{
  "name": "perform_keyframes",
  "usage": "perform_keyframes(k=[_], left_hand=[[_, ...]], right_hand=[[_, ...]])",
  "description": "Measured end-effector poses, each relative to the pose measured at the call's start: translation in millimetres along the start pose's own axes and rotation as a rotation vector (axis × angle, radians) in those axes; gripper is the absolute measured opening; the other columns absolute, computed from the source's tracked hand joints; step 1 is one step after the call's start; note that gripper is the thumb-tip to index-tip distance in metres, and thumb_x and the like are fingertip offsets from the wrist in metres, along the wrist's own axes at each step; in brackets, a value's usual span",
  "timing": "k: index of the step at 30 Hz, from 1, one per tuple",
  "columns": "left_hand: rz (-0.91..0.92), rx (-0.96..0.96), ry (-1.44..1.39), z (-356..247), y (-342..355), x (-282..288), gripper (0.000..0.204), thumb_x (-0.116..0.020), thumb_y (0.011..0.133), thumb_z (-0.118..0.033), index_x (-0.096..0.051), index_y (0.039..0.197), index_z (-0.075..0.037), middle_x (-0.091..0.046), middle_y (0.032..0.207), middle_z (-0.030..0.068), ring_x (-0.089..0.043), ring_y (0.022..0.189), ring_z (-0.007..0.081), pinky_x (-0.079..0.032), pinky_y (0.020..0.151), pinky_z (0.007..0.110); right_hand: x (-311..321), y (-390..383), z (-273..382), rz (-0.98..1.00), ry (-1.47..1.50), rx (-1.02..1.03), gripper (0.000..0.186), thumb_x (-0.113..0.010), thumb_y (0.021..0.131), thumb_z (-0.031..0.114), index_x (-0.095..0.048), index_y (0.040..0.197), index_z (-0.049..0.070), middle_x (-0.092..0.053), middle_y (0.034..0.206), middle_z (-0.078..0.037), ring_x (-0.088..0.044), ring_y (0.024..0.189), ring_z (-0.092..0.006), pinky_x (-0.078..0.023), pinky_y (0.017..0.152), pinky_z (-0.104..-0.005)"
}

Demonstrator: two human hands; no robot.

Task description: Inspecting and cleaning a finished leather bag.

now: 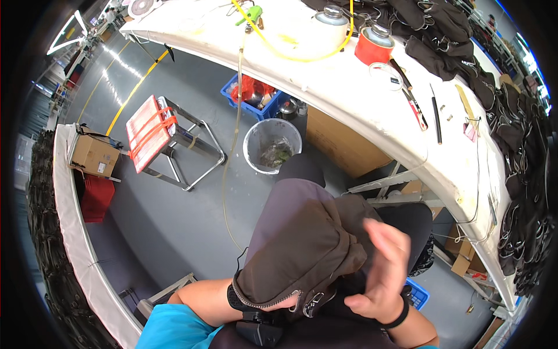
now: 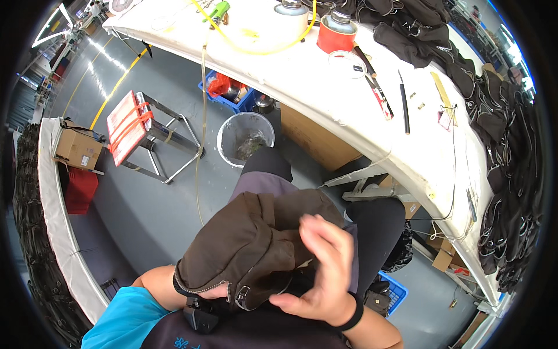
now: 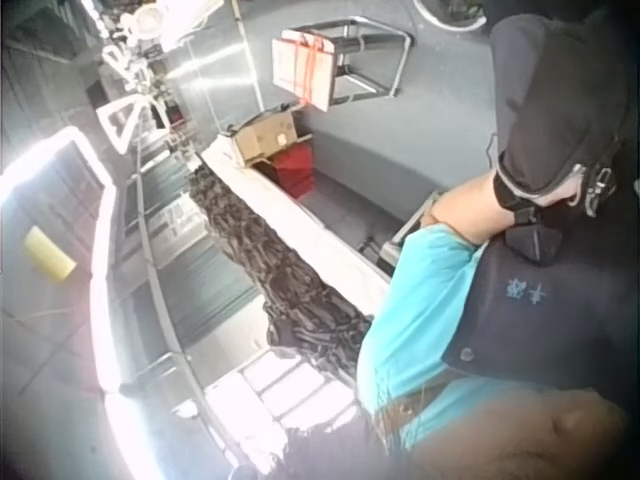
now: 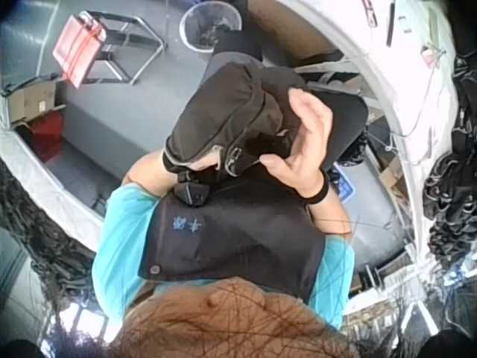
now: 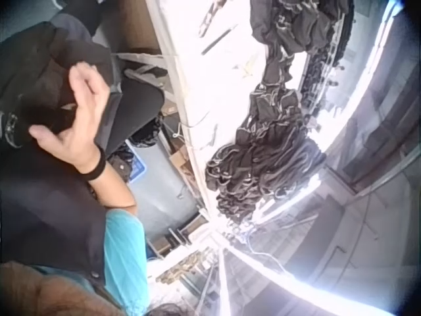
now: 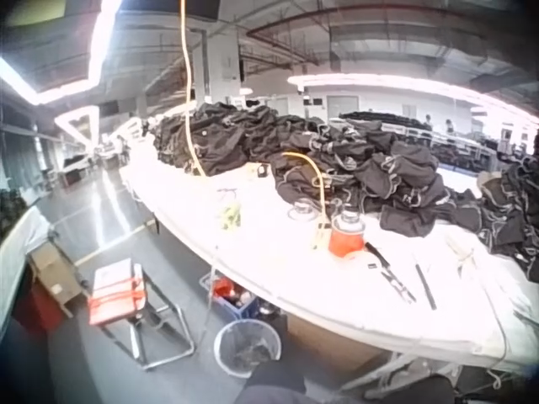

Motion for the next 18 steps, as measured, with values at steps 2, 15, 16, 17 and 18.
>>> perform_keyframes(k=[2, 15, 16, 17, 18], left_hand=[[-0.013, -0.025, 0.032, -15, 16, 2, 0.046, -0.043, 0.095, -0.010, -0.031, 0.139, -0.006, -0.033, 0.143, 0.0085, -0.034, 0.130, 0.0235, -0.028, 0.106, 0.032], [-0.109, -0.131, 0.305, -65, 77, 6, 0.010, -0.061, 0.078, -0.007, -0.064, 0.085, 0.001, -0.062, 0.085, 0.0105, -0.057, 0.072, 0.0232, -0.046, 0.061, 0.031], [-0.109, -0.125, 0.311, -64, 76, 5, 0.010, -0.062, 0.079, -0.006, -0.064, 0.085, 0.001, -0.062, 0.085, 0.0105, -0.057, 0.072, 0.0229, -0.046, 0.061, 0.031], [-0.110, -0.119, 0.316, -64, 77, 5, 0.010, -0.062, 0.079, -0.006, -0.064, 0.085, 0.001, -0.062, 0.084, 0.0104, -0.057, 0.072, 0.0226, -0.046, 0.061, 0.031], [-0.110, -0.114, 0.320, -63, 77, 4, 0.010, -0.062, 0.079, -0.006, -0.064, 0.086, 0.001, -0.062, 0.084, 0.0104, -0.057, 0.072, 0.0223, -0.046, 0.061, 0.031]], right_hand=[[12, 13, 36, -0.003, -0.254, 0.177, 0.058, -0.085, 0.061, 0.038, -0.063, 0.104, 0.005, -0.053, 0.100, -0.009, -0.054, 0.083, -0.0219, -0.045, 0.070, -0.0364], [-1, 46, 87, 0.079, -0.540, 0.061, 0.022, -0.071, 0.068, -0.005, -0.065, 0.088, 0.001, -0.058, 0.086, -0.010, -0.057, 0.076, -0.0271, -0.047, 0.068, -0.0371], [-2, 46, 86, 0.104, -0.574, 0.035, 0.022, -0.070, 0.068, -0.005, -0.064, 0.088, 0.001, -0.057, 0.086, -0.010, -0.057, 0.076, -0.0268, -0.047, 0.067, -0.0368], [-2, 48, 86, 0.105, -0.576, 0.033, 0.022, -0.070, 0.068, -0.005, -0.064, 0.088, 0.001, -0.057, 0.086, -0.010, -0.057, 0.076, -0.0268, -0.047, 0.067, -0.0368], [-2, 50, 85, 0.109, -0.600, 0.058, 0.023, -0.071, 0.067, -0.005, -0.064, 0.088, 0.001, -0.058, 0.083, -0.010, -0.058, 0.073, -0.0262, -0.047, 0.064, -0.0358]])
Point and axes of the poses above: each hand's wrist, its own y-axis towards the middle knuckle, its own x-axis out of the back of the hand, z = x × y, the point moved 5 cm from there along y, towards the middle knuckle
